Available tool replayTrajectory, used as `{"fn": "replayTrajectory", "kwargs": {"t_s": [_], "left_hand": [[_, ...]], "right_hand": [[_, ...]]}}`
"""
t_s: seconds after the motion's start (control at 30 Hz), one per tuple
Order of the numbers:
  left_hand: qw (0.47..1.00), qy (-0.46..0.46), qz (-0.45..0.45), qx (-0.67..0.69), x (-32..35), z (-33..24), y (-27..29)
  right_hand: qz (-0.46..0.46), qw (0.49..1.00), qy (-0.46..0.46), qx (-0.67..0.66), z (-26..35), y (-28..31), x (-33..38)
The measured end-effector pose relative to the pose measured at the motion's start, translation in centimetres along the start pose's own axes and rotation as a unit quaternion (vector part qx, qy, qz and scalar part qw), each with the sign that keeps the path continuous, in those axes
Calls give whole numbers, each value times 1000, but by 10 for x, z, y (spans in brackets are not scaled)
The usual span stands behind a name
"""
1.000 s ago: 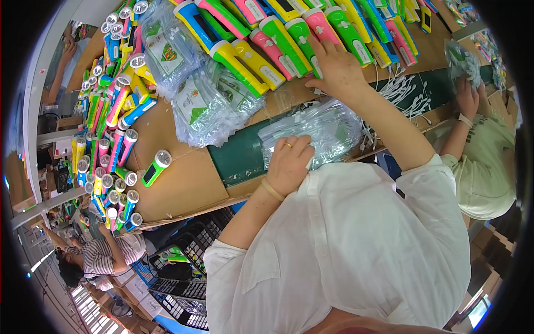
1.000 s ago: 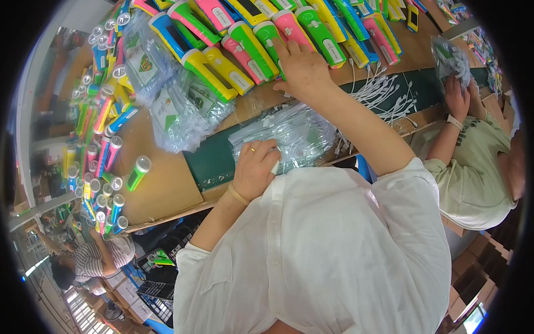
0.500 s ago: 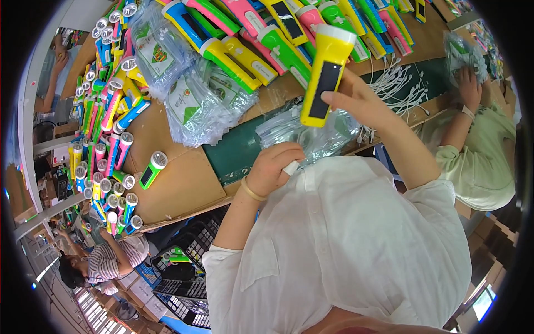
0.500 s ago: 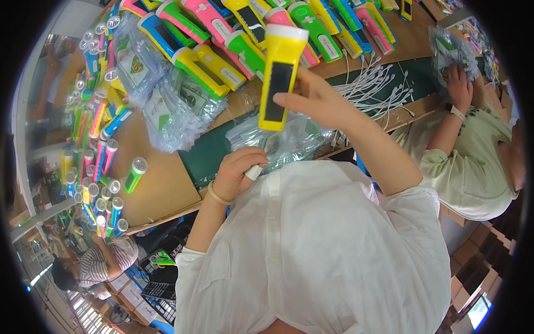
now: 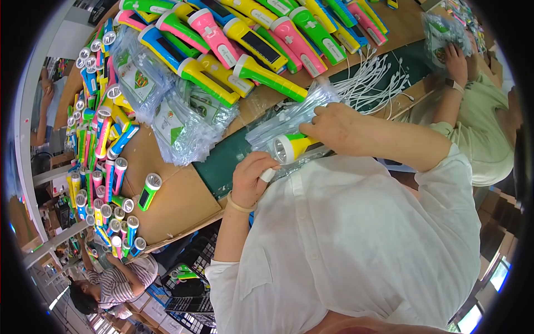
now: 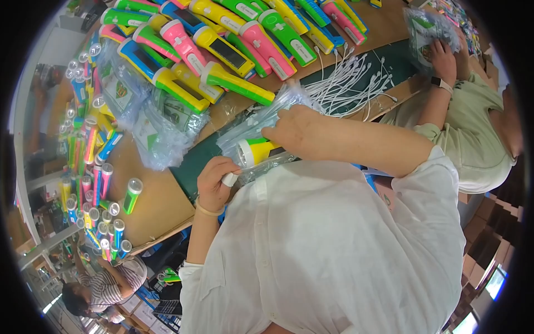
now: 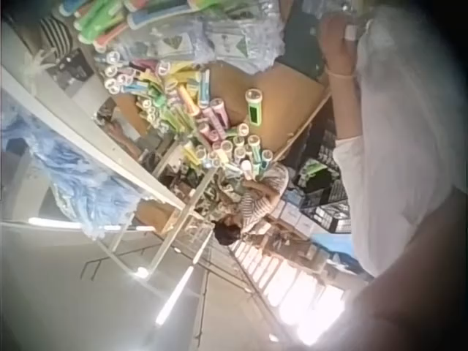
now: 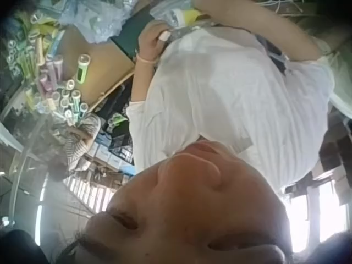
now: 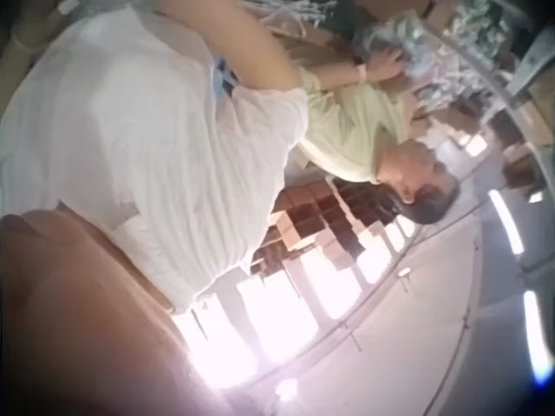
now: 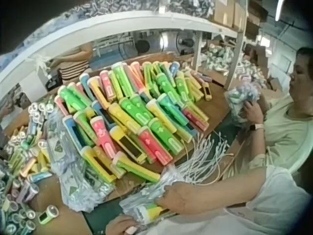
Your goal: Packaging solar-powered flashlights into plastic bags with lanyards at an assembly station.
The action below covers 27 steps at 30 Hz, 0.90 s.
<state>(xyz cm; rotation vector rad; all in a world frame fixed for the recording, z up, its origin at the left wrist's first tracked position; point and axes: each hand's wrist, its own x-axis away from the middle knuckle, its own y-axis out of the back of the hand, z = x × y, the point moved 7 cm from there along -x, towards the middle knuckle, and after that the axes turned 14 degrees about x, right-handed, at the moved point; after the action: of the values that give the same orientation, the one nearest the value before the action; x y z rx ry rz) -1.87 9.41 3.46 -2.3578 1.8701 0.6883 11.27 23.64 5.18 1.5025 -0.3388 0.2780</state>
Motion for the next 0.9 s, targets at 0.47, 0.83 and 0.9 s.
{"fn": "replayTrajectory", "kwargs": {"t_s": [0.47, 0.83, 0.9], "left_hand": [[999, -18, 22, -32, -11, 14, -9], [998, -9, 37, -55, 2, 12, -5], [997, -2, 41, -66, 4, 13, -6]], "right_hand": [[-121, 954, -266, 68, -139, -65, 44], [-156, 894, -345, -241, -178, -17, 107], [-230, 891, -335, -201, -170, 20, 116]]}}
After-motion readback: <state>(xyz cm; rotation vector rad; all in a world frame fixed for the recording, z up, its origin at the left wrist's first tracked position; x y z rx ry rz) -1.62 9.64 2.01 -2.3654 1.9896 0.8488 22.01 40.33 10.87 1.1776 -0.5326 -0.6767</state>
